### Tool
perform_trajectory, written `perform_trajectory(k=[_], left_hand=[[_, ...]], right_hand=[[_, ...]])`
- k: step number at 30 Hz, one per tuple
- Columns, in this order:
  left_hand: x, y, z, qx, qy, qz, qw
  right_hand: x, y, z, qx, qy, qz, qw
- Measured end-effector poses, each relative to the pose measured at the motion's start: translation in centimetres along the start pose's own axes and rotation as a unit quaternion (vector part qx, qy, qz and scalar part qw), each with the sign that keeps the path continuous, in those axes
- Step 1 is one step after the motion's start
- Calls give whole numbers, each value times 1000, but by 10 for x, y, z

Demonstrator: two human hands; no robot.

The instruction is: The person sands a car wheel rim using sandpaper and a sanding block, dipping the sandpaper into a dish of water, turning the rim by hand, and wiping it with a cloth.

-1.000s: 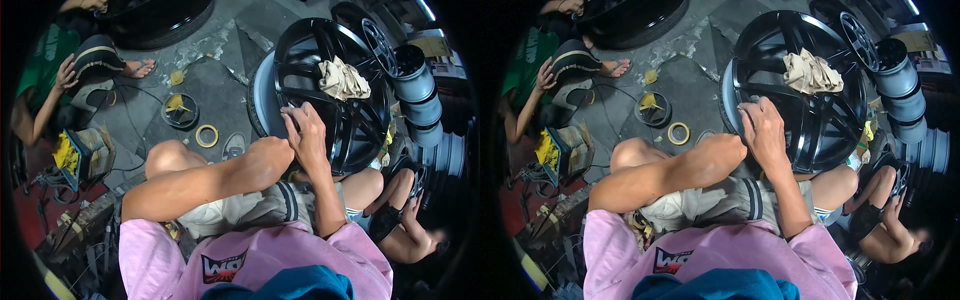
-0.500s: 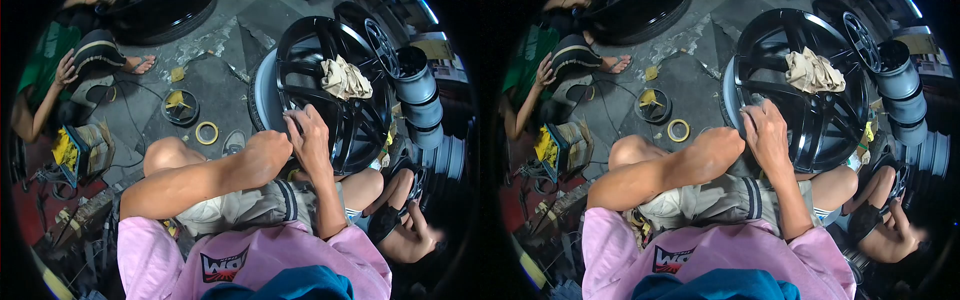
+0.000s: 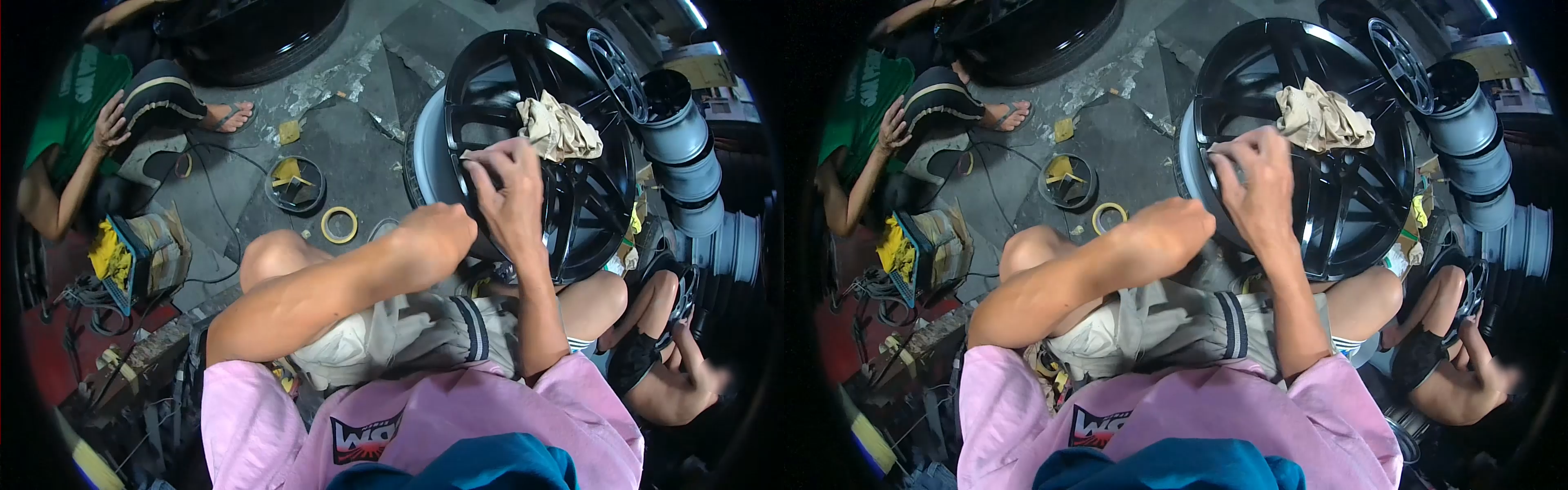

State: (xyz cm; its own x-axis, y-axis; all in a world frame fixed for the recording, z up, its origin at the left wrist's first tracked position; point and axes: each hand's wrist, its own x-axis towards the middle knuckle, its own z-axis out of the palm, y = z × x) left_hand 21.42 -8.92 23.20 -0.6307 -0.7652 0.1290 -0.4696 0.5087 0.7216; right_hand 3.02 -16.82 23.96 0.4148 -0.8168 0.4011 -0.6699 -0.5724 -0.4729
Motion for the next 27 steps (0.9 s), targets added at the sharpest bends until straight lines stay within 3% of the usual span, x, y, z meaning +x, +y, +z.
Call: perform_trajectory(k=[2,4,5,6,8,9,11,12,14,17,18,19,20,22,27], left_hand=[[1,-7,-8,10,-23,-42,999],[4,-10,-22,41,12,-25,999],[9,-8,-27,47,-19,-48,998],[11,-7,-27,49,-22,-44,998],[10,-3,-26,67,67,-38,995],[13,-1,-26,67,66,-39,995],[24,4,-26,133,-86,-173,972],[28,7,-23,133,-84,-177,972],[35,14,-15,160,-188,-220,944],[31,26,-6,156,-207,-212,942],[29,30,-4,151,-229,-201,940],[11,16,13,77,-144,-127,978],[4,14,11,77,-144,-125,979],[-4,11,10,18,-2,48,999],[-9,6,8,-26,-31,44,998]], right_hand=[[-3,4,-14,-35,21,39,998],[-16,16,-20,100,13,186,977],[-22,18,-26,179,-34,322,929],[-29,24,-25,179,-28,323,929],[-42,37,-19,397,-28,376,837],[-44,40,-20,424,-43,417,803],[-46,38,-19,438,-47,410,799],[-46,37,-19,451,-48,404,794],[-44,35,-19,431,-69,381,815],[-45,33,-11,304,-96,293,901],[-45,32,-11,303,-96,293,902],[-45,31,-9,270,-99,296,911],[-45,29,-8,237,-103,299,919],[-40,21,-6,254,-95,295,916],[-24,1,-3,141,-109,224,958]])
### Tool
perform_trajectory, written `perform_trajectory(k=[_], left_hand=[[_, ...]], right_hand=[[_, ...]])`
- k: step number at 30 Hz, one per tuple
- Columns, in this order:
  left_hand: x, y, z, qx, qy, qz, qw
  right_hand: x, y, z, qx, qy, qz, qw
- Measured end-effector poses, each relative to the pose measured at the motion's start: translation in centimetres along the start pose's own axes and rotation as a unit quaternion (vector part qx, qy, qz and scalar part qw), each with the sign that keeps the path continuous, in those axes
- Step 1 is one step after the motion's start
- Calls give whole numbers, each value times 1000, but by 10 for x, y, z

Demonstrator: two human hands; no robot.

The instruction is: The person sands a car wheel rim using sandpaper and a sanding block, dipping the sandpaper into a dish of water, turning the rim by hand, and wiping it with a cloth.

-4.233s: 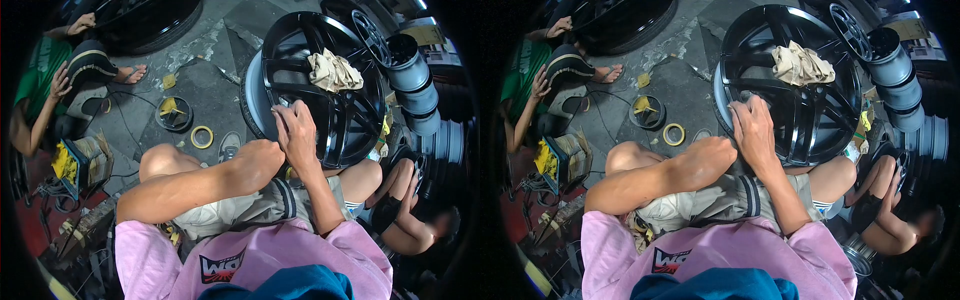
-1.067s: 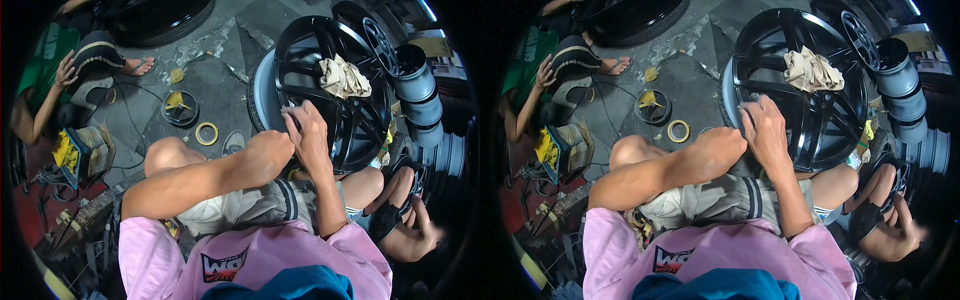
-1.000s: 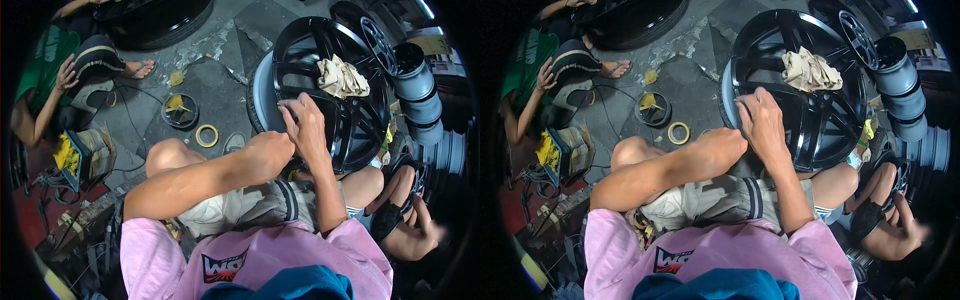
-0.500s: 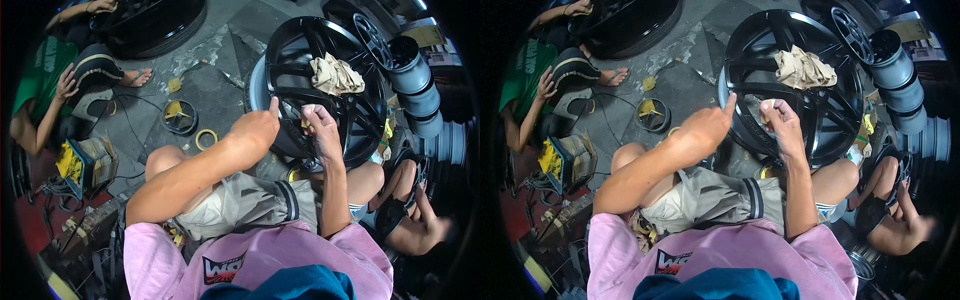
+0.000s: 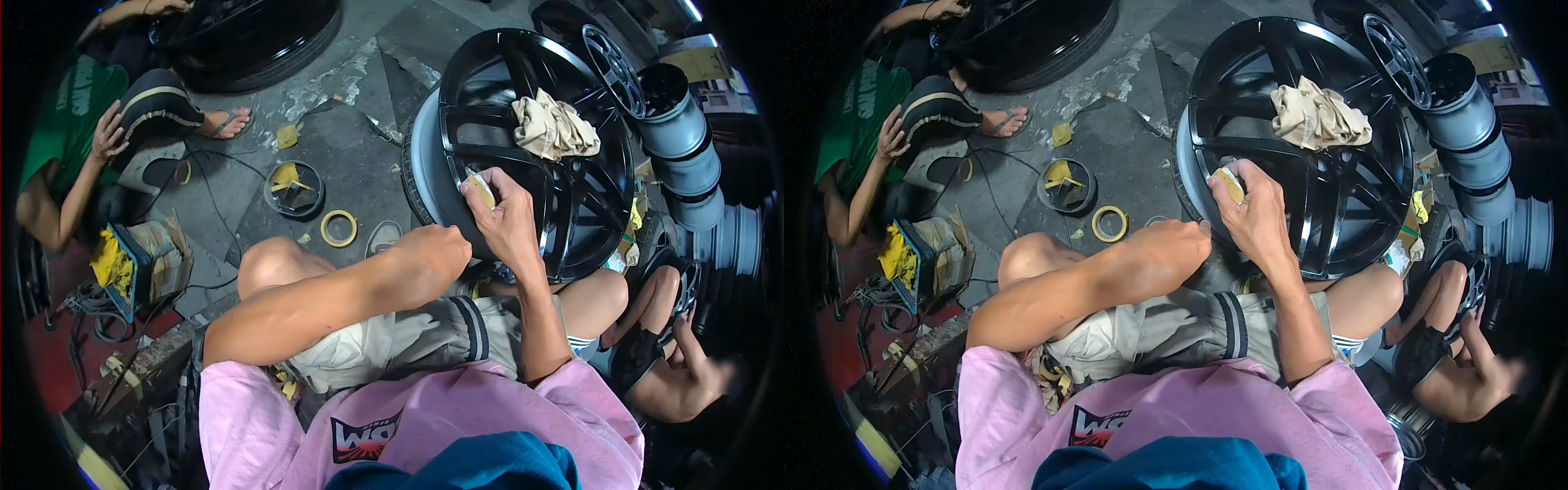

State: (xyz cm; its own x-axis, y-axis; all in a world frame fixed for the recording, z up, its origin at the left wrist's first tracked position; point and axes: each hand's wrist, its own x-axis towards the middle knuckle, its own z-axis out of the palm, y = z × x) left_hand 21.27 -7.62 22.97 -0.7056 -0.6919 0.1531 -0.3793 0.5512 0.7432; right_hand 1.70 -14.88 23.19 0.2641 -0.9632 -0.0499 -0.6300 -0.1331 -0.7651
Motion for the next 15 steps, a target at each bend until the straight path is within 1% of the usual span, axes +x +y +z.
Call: perform_trajectory(k=[1,2,4,5,7,8,10,11,13,14,15], left_hand=[[1,0,2,1,-25,-27,999],[2,1,3,-1,-23,-30,999],[4,6,5,-4,167,52,985],[5,6,5,-5,167,52,985],[6,7,5,6,138,38,990],[5,8,5,6,139,39,990],[3,11,4,18,125,-3,992],[2,9,3,17,127,-6,992],[2,6,2,8,-10,-41,999],[5,7,2,7,-12,-39,999],[9,8,1,8,-38,-50,998]], right_hand=[[1,-2,1,-49,6,-2,999],[2,-2,2,-50,2,-2,999],[3,-1,4,-60,21,-11,998],[4,-1,5,-61,21,-10,998],[6,-6,6,-44,21,16,999],[5,-9,4,-44,21,16,999],[1,-12,0,-53,-4,92,994],[3,-10,1,-54,-7,91,994],[6,-4,1,-60,4,58,996],[9,-4,2,-61,6,60,996],[12,-6,5,-61,16,51,997]])
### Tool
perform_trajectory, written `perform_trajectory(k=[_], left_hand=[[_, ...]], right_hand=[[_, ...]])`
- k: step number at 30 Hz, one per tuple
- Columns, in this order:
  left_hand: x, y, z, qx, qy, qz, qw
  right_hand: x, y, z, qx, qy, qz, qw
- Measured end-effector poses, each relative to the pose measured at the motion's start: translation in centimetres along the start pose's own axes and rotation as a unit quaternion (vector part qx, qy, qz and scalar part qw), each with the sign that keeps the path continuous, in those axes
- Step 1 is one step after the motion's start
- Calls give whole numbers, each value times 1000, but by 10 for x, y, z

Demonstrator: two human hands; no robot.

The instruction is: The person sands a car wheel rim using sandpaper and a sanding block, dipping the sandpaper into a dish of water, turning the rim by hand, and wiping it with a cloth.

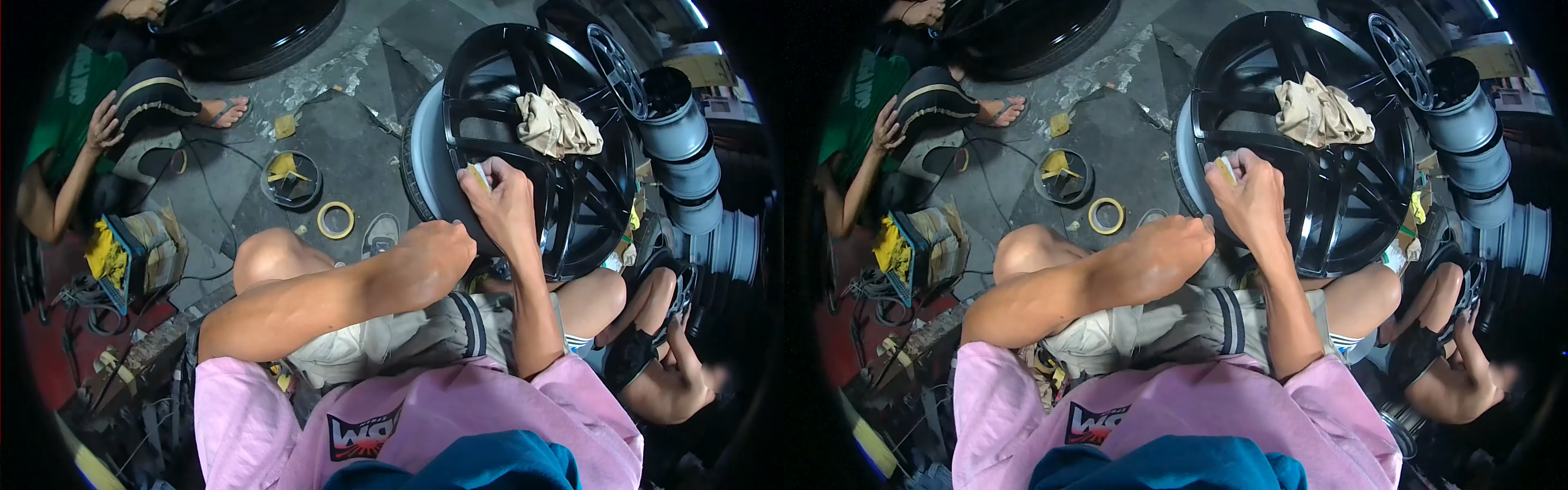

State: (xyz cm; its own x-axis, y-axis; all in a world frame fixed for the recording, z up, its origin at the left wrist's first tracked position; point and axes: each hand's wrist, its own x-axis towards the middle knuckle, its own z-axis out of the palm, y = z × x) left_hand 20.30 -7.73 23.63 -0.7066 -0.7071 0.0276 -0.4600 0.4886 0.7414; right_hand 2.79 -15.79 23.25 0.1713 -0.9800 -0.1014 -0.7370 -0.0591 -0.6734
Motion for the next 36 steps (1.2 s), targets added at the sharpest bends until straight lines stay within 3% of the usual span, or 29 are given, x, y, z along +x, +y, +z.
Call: perform_trajectory(k=[2,4,5,7,11,13,16,18,20,22,23,25,29,31,32,34,36], left_hand=[[-1,-1,-2,6,-24,-13,1000],[-9,-3,-1,-26,82,54,995],[-7,-3,-3,-27,85,51,995],[2,3,-6,5,-3,-29,1000],[3,5,-6,12,-28,-28,999],[-6,-5,4,-28,101,68,992],[-1,3,-6,12,36,-12,999],[6,5,-2,26,31,-17,999],[3,2,1,45,33,-27,998],[-9,-6,5,-24,135,76,988],[-7,-3,1,-26,138,72,987],[2,6,-9,33,-14,-41,999],[2,7,-11,13,-30,-40,999],[-6,1,-4,-23,79,28,996],[-4,2,-5,-26,81,25,996],[3,5,-8,16,-40,-77,996],[4,6,-6,27,9,-46,999]], right_hand=[[1,-3,1,2,11,-13,1000],[-7,-2,-4,-11,-13,33,999],[-10,1,-5,-6,-23,60,998],[-8,6,-1,2,-9,33,999],[0,2,3,-10,23,-13,1000],[-8,0,-1,-8,7,14,1000],[-10,-1,1,15,-7,64,998],[-1,1,6,8,31,-4,999],[0,1,8,8,41,-11,999],[-7,2,7,-14,25,26,999],[-10,-5,2,-16,8,52,998],[-9,-3,4,-7,9,42,999],[-3,-3,5,7,21,16,1000],[-5,4,2,6,-18,47,999],[-6,5,2,3,-22,47,999],[-8,4,-4,12,-28,30,999],[-4,-1,-3,9,-14,21,1000]])
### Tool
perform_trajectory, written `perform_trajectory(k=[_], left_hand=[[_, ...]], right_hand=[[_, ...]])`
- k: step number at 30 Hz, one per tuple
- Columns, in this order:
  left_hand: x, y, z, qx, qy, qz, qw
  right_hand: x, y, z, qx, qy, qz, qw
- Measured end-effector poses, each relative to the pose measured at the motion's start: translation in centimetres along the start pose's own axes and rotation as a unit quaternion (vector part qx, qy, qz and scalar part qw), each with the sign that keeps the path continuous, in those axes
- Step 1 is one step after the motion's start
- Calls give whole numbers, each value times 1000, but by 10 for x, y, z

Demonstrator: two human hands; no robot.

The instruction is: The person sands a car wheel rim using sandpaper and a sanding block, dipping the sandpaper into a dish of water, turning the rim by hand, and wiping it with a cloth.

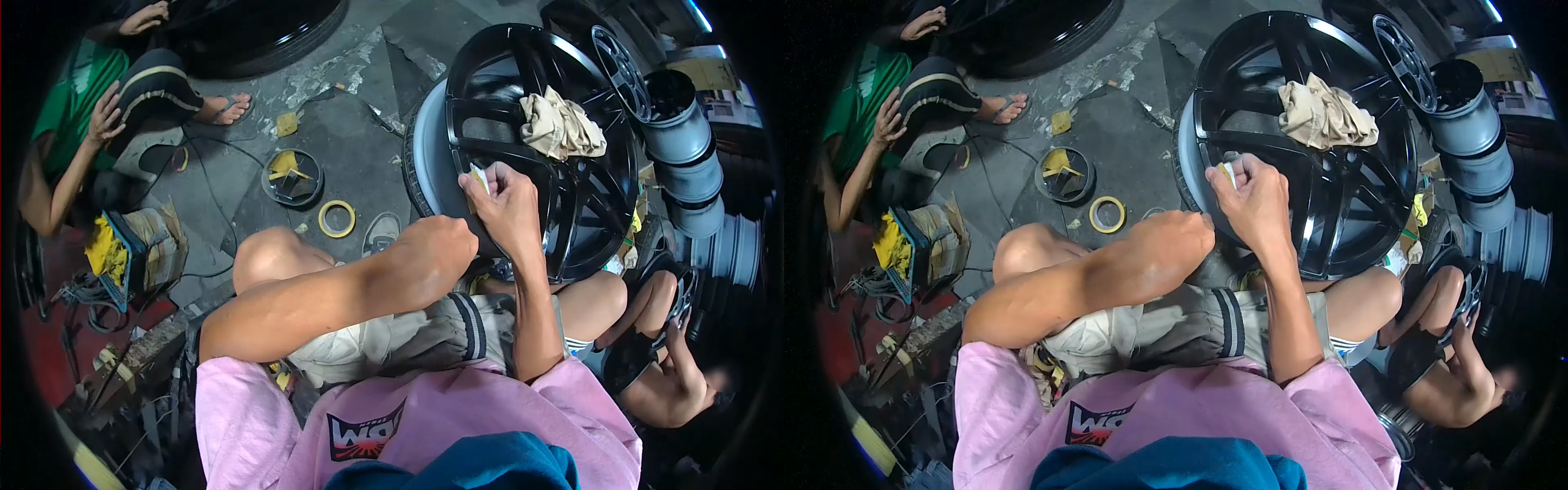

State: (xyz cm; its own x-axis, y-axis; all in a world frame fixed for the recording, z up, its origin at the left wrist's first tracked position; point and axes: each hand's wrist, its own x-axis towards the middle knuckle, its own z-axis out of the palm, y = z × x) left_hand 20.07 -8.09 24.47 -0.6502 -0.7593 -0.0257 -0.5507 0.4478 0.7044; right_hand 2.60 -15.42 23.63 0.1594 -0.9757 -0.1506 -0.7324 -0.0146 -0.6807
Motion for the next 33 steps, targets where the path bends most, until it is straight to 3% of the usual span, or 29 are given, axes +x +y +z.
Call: perform_trajectory(k=[1,4,8,13,17,19,22,25,29,33], left_hand=[[0,0,1,7,55,26,998],[-15,-14,4,-62,50,73,994],[-14,-11,7,-47,71,69,994],[-10,-10,5,-40,34,42,998],[-8,-7,0,-6,-20,0,1000],[-10,-10,7,-21,94,64,993],[-10,-6,-4,-41,14,31,999],[-18,-12,1,-38,74,43,996],[-10,-21,-12,-32,30,49,998],[6,-39,-27,2,67,7,998]], right_hand=[[2,-1,0,14,-4,8,1000],[1,16,0,18,-22,10,1000],[0,10,0,48,-25,30,998],[3,3,6,21,17,1,1000],[-2,19,-1,25,-26,24,999],[5,19,4,43,-11,15,999],[8,11,5,68,-8,25,997],[-1,23,0,43,-35,28,998],[6,15,2,50,-6,9,999],[19,8,3,80,24,-5,996]])
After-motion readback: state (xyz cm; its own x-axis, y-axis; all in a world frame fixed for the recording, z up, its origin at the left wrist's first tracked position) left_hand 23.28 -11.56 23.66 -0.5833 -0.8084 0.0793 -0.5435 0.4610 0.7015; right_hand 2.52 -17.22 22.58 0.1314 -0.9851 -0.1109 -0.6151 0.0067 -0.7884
